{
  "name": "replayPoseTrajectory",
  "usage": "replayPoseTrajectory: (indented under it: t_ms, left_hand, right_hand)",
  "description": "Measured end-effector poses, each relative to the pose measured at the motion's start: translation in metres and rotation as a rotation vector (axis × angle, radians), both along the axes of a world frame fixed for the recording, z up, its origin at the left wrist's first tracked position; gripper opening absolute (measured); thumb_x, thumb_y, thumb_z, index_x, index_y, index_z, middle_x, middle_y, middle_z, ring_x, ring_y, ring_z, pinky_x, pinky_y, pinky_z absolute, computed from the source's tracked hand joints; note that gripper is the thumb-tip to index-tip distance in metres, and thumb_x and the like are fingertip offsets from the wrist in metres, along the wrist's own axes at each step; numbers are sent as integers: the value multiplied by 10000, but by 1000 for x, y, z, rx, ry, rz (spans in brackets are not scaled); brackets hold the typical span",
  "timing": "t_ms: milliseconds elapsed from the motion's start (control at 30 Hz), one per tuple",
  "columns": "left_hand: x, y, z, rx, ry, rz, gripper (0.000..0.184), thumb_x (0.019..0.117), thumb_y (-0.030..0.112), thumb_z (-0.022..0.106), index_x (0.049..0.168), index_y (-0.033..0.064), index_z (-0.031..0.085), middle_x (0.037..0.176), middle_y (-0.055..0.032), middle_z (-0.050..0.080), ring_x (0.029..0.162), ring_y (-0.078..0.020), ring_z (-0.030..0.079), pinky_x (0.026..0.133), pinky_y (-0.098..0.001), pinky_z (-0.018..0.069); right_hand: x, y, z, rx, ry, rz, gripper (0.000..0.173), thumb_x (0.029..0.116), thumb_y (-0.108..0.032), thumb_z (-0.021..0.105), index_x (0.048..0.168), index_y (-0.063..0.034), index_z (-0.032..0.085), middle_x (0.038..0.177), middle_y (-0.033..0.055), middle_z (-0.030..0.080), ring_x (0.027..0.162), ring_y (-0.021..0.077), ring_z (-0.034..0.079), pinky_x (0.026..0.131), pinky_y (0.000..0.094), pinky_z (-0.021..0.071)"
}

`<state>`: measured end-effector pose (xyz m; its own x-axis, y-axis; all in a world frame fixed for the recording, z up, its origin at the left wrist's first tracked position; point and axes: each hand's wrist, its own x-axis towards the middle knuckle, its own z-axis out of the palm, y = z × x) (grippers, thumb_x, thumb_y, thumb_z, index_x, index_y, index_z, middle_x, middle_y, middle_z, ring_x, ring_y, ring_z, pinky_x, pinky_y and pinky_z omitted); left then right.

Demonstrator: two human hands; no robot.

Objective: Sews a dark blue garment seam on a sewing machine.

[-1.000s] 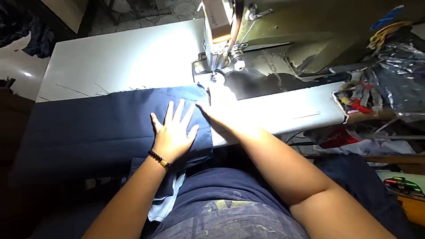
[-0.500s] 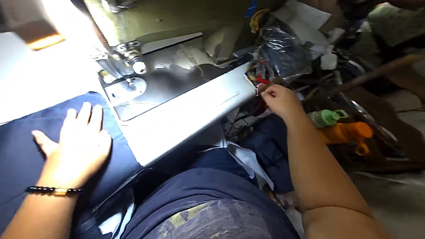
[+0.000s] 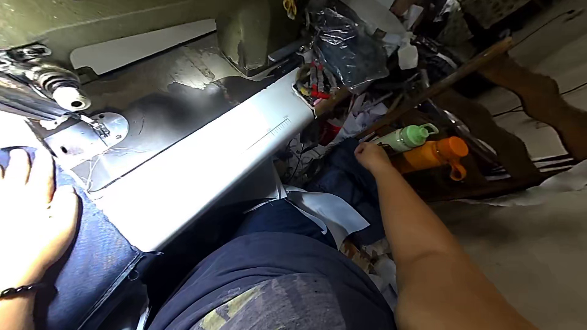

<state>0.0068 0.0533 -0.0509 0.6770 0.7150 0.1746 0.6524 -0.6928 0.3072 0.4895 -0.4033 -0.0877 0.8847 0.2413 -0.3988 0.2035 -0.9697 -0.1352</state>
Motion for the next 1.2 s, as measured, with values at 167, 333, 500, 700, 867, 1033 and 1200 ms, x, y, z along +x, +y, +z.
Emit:
replayPoseTrajectory:
  t_ms: [167,333,500,700,867,1033,1200]
  left_hand:
    - [5,-8,10,42,91,48,775,1023,483,208,1617,-14,206,1679,-269,186,1573,-442,121,1235,-637,131]
    - [26,-39,39,41,161,99,717,997,385,296,1596,-10,283,1652,-274,261,1532,-480,237,1178,-711,198]
    - [33,-46,41,79,199,85,661,1027,335,334,1596,-1,312,1681,-179,270,1559,-375,238,1218,-639,203]
    - [37,-49,48,15,224,121,642,1050,349,312,1612,39,302,1694,-129,265,1578,-298,218,1252,-586,153]
    - [38,-55,52,-25,238,111,650,1052,371,300,1624,63,283,1703,-110,246,1589,-276,180,1260,-577,128]
    - [36,-55,49,-21,199,87,668,1045,362,336,1607,4,287,1689,-167,257,1581,-302,202,1270,-481,175]
    - [37,-55,49,-23,191,81,678,1045,365,326,1608,-8,271,1688,-173,256,1583,-297,198,1272,-468,170]
  right_hand:
    - [-1,-5,-22,-7,-8,18,393,1012,-238,654,1322,3,648,1290,290,647,1245,467,599,1049,672,433]
    - [-11,1,-12,-122,-23,168,318,1051,-183,542,1208,48,696,1240,341,651,1210,534,597,1002,730,431]
    - [4,-6,-23,-120,-4,289,353,1027,-206,599,1237,66,676,1234,386,632,1217,580,570,1001,759,399]
    - [6,-4,-20,-186,-12,258,332,1050,-122,522,1268,91,655,1274,400,609,1267,570,546,1051,723,385]
    - [6,-5,-16,-153,-26,219,271,1040,-79,539,1192,87,690,1249,388,627,1251,555,563,1050,706,396]
    - [-6,-6,-12,-59,-83,115,287,984,-123,684,1165,100,678,1217,387,634,1228,546,574,1035,698,402]
    - [-7,-17,-14,-2,-111,117,328,954,-154,725,1133,116,676,1181,384,647,1178,546,597,1016,704,414]
